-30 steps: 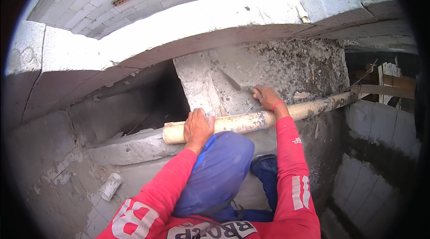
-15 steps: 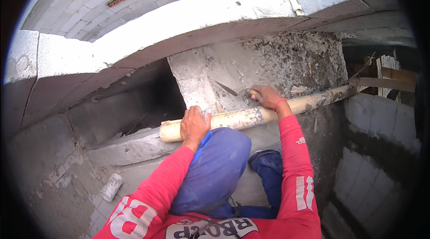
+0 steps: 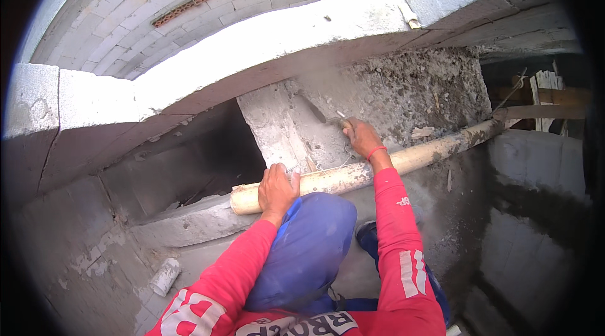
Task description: The person uses a trowel to smooth wet concrete on a floor. They scoop material from a bucket, spread it across the surface, and repeatedly level the area while squatting and moving around the workspace.
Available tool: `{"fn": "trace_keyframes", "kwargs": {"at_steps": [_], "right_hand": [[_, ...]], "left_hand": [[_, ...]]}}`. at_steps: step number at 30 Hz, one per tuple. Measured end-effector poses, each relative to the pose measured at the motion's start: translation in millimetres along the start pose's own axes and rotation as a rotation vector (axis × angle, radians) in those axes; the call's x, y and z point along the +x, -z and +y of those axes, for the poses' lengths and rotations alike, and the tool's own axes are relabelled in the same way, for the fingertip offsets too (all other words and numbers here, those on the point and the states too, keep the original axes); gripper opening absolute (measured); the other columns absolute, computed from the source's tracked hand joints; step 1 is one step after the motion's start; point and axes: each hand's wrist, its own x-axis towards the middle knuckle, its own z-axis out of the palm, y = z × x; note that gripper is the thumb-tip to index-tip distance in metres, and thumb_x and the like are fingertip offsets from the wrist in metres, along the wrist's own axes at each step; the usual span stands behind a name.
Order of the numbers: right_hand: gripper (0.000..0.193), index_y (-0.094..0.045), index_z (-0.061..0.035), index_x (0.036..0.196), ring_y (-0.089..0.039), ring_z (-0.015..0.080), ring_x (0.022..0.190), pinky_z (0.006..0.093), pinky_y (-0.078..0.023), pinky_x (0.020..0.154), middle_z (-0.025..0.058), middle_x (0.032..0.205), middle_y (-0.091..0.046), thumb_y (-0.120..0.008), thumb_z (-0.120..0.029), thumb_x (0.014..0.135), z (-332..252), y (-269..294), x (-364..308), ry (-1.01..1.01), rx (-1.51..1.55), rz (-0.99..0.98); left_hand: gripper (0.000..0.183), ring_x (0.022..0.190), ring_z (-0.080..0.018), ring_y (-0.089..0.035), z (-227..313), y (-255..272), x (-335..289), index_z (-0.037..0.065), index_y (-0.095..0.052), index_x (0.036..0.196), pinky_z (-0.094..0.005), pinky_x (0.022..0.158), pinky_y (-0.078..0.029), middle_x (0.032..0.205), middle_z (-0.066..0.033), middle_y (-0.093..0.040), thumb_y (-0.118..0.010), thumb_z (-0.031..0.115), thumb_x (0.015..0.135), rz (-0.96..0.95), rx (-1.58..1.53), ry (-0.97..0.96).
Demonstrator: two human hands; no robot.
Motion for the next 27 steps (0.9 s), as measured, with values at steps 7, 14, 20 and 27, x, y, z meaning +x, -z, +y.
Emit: {"fn": "trace_keyframes", "kwargs": {"at_steps": [7,14,20,27], "right_hand": [[0.024,-0.063,-0.0021,0.111,-0.064,0.0479,0.101,0.0534,-0.050,0.086,0.0285,0.101,-0.069,-0.060,-0.022,0.098,-41,-11,1,0.068,0.031,0.016],[0.026,-0.063,-0.0029,0.111,-0.063,0.0484,0.097,0.0529,-0.049,0.082,0.0272,0.098,-0.068,-0.061,-0.025,0.098,16,-6,11,-0.093,0.024,0.190],[0.028,-0.063,-0.0009,0.112,-0.065,0.0460,0.099,0.0519,-0.051,0.088,0.0260,0.096,-0.070,-0.062,-0.024,0.096,-26,-3,-1,0.035,0.040,0.095],[0.026,-0.065,-0.0023,0.112,-0.065,0.0464,0.101,0.0534,-0.050,0.088,0.0279,0.103,-0.069,-0.061,-0.023,0.097,-8,-14,26,-0.106,0.021,0.125]], "left_hand": [[0.035,0.096,-0.0352,-0.061,-5,2,-1,0.003,-0.061,0.092,-0.0476,0.084,-0.051,0.096,-0.0151,-0.063,-0.065,0.037,0.092,-0.028,0.005,0.036],[0.035,0.095,-0.0351,-0.062,0,-4,3,0.003,-0.061,0.090,-0.0481,0.082,-0.050,0.094,-0.0148,-0.063,-0.064,0.038,0.094,0.020,0.030,-0.021],[0.036,0.091,-0.0356,-0.061,0,1,1,0.004,-0.059,0.085,-0.0494,0.079,-0.049,0.090,-0.0146,-0.062,-0.061,0.038,0.097,0.026,0.043,-0.015],[0.037,0.091,-0.0353,-0.061,3,1,2,0.004,-0.060,0.084,-0.0476,0.080,-0.050,0.090,-0.0138,-0.062,-0.062,0.038,0.096,0.019,0.062,-0.035]]}}
